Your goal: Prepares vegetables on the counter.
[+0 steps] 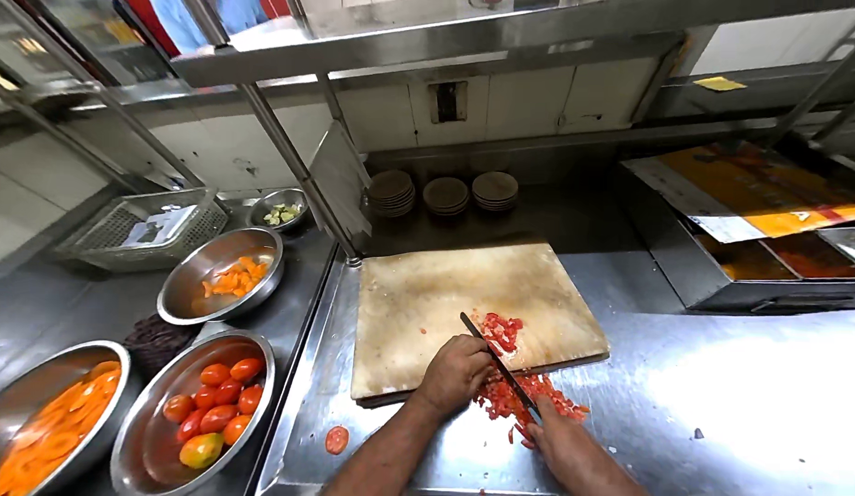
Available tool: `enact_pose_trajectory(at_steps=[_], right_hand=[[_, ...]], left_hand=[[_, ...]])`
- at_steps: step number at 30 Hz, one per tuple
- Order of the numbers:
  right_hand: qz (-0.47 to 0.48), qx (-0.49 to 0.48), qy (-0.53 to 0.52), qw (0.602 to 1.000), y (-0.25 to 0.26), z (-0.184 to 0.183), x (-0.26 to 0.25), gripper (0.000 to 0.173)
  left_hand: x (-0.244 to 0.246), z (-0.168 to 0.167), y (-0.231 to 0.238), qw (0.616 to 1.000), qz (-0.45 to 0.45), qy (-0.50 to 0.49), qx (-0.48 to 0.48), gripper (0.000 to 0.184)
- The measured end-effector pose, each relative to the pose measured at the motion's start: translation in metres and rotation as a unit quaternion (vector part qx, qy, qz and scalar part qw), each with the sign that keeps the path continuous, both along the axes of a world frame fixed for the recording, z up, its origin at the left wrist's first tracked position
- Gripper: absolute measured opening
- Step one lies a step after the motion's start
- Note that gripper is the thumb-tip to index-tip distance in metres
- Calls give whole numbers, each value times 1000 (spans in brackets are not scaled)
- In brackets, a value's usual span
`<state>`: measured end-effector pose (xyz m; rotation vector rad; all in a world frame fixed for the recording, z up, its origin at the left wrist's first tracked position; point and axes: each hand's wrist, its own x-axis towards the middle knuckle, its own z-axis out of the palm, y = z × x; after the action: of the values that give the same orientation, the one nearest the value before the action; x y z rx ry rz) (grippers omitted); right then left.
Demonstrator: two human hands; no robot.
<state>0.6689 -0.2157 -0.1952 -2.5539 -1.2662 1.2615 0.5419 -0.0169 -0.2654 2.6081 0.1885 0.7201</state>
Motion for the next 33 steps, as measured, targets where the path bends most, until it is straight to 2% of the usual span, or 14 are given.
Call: enact_pose_trajectory(at_steps=[3,7,9,12,15,17,18,21,22,25,27,31,33], right_hand=[[9,33,59,998,5,8,23,49],[-31,19,-5,999,-16,38,37,45],[-44,0,-34,998,-15,24,34,45],[-51,17,-21,998,-8,-2,42,43],[-18,2,-31,999,-11,26,47,45],[-10,-21,-46,999,-17,45,34,46],[-20,-19,-41,999,-18,42,25,47],[-50,5,-34,998,-7,3,20,46],[-44,12,-28,999,-3,1,28,46],[-7,-17,-28,999,-2,31,37,43],[-6,-38,-28,999,-10,48,24,47],[-65,11,-11,998,-6,2,9,49],[-52,26,23,998,-2,6,26,50]], left_hand=[[-2,5,1,999,-4,15,-31,22],[6,21,5,991,-23,67,-114,23],[14,26,12,988,-51,99,-106,25],[29,32,18,985,-77,136,-75,25],[38,38,14,982,-75,167,-54,26],[41,38,9,984,-63,159,-50,26],[42,36,7,986,-54,151,-51,25],[43,31,3,989,-43,130,-49,25],[43,32,3,990,-43,128,-49,25],[42,33,3,989,-41,132,-55,24],[42,30,3,991,-33,113,-58,22],[38,23,3,993,-38,89,-68,24],[31,23,4,993,-43,69,-79,28]])
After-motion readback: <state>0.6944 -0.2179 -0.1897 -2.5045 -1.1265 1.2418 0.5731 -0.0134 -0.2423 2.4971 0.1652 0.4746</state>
